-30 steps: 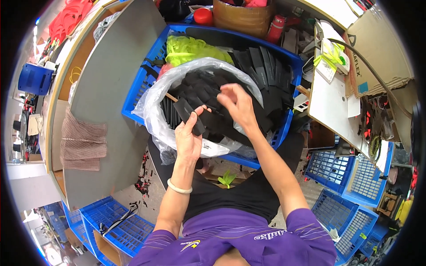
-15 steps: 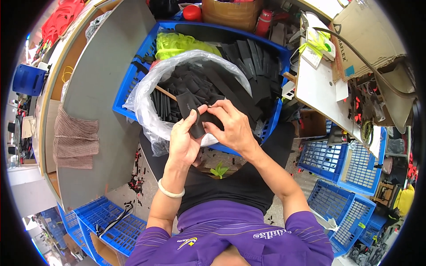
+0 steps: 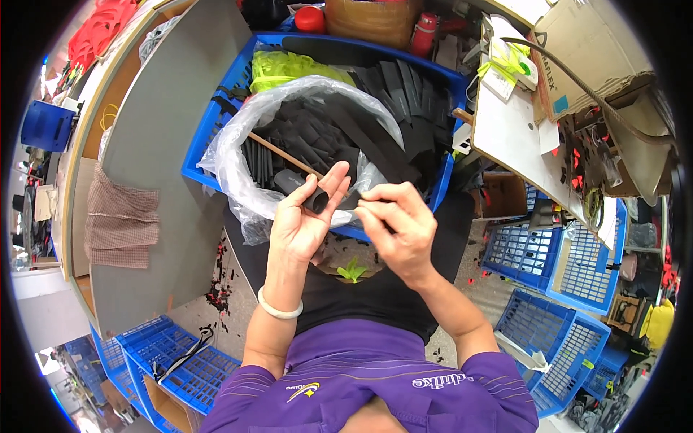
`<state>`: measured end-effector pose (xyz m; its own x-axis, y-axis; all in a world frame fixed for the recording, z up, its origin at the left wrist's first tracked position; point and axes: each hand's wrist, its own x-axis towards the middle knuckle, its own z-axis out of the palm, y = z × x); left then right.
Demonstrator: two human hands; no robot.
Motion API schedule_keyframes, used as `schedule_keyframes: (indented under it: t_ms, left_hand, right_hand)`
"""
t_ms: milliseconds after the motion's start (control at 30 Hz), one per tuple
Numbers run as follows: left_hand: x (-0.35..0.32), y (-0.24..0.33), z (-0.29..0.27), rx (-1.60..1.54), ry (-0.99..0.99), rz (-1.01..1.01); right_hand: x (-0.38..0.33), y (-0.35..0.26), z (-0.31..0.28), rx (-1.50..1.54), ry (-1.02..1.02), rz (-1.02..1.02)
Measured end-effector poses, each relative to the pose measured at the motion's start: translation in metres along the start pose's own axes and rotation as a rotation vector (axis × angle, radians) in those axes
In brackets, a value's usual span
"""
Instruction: Assembling black foam components by inserting a wooden rod into them and inspecting the parts at a factory workstation.
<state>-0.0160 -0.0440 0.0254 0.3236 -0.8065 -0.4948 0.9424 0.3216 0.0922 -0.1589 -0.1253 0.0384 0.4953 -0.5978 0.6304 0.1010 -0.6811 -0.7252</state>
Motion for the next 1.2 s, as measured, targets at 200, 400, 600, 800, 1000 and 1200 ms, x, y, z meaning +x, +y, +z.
schedule_keyframes:
  t_ms: [200,400,600,800,1000,1200]
  left_hand:
    - [-0.002,-0.011,-0.001,0.022,-0.026,-0.027]
    - [-0.001,-0.019,-0.003,0.160,-0.103,0.152]
    - [-0.007,-0.027,0.012,0.380,-0.125,0.392]
    - [-0.005,-0.028,0.010,0.471,-0.220,0.581]
    - [-0.006,-0.031,0.008,0.416,-0.190,0.398]
    - [-0.003,-0.011,0.010,0.497,-0.161,0.505]
  right_hand:
    - [-0.004,0.001,0.018,-0.093,0.062,-0.120]
    - [-0.010,-0.002,0.026,-0.062,-0.012,-0.124]
    - [-0.016,-0.008,0.029,0.009,-0.037,0.115]
    - [-0.016,-0.013,0.036,0.069,0.030,0.197]
    - [-0.012,0.003,0.040,-0.032,-0.007,-0.107]
    - [-0.012,0.004,0.018,0.066,-0.461,0.282]
